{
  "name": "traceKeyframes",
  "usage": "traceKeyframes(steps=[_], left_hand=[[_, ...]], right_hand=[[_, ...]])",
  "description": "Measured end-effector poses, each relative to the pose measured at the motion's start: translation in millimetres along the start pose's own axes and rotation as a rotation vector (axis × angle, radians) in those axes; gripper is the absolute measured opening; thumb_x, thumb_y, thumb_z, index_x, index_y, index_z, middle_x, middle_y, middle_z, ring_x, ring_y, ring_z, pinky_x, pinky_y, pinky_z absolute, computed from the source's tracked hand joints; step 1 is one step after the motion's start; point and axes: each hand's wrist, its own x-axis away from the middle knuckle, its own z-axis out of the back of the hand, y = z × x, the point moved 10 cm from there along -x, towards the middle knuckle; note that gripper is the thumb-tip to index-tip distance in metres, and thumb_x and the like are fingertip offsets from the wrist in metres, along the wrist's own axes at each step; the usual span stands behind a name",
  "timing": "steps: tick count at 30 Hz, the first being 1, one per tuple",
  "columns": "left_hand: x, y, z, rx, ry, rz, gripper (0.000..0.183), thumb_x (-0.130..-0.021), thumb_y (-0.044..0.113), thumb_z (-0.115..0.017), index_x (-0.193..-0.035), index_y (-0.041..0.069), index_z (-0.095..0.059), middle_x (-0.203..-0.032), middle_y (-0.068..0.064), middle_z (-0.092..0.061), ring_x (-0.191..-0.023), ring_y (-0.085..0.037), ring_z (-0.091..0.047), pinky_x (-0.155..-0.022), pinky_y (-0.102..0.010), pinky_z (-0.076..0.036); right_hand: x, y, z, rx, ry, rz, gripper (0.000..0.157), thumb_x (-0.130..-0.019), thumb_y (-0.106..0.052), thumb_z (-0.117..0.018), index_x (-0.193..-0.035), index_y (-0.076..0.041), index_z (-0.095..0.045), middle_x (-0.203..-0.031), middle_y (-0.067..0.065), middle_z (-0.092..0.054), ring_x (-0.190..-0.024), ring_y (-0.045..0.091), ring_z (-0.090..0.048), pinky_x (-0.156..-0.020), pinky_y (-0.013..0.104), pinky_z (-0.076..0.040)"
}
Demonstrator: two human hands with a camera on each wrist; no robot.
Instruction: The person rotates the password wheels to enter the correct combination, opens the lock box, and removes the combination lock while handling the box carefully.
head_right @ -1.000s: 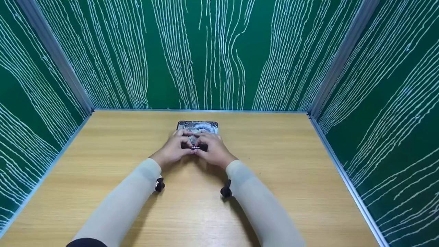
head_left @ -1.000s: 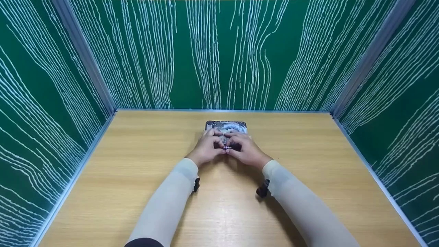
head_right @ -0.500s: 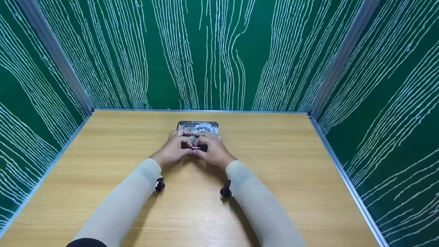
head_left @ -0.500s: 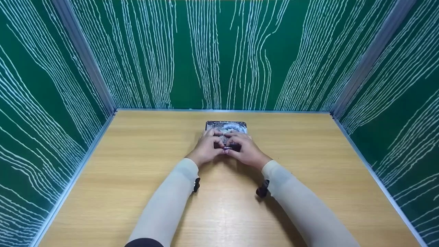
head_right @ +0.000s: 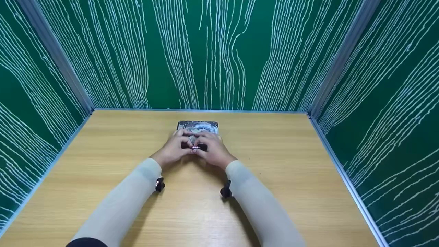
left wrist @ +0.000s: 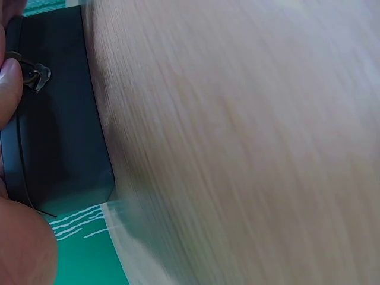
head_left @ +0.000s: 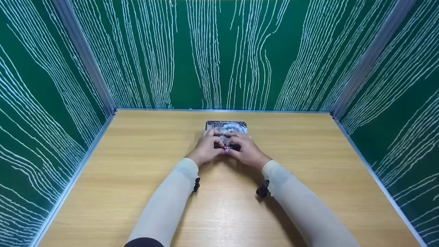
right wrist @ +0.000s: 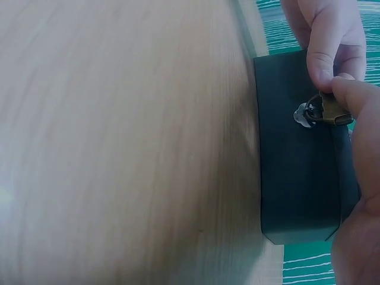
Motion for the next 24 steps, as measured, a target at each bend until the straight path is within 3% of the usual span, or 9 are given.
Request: traceKeyframes(steps=[14, 24], left_hand=[[-1.6, 0.7, 0.4, -0.020, 0.011, -0.007, 0.016, -0.093, 0.022, -0.094, -0.089, 0.015, -0.081, -0.164, -0.004, -0.060, -0.172, -0.042, -0.031, -0.144, -0.062, -0.018], [-0.5, 1.6, 0.8, -0.022, 0.008, -0.009, 0.016, -0.093, 0.023, -0.094, -0.090, 0.014, -0.081, -0.165, -0.005, -0.059, -0.172, -0.041, -0.031, -0.144, -0.063, -0.017]], right_hand=[[0.8, -4.8, 0.7, 0.026, 0.000, 0.035, 0.022, -0.108, -0.032, -0.080, -0.121, -0.015, -0.078, -0.168, 0.007, -0.062, -0.163, 0.042, -0.048, -0.138, 0.069, -0.027], [0.9, -2.8, 0.7, -0.007, 0.005, 0.016, 0.026, -0.105, -0.033, -0.083, -0.125, -0.019, -0.076, -0.171, 0.006, -0.059, -0.163, 0.044, -0.047, -0.139, 0.072, -0.021]])
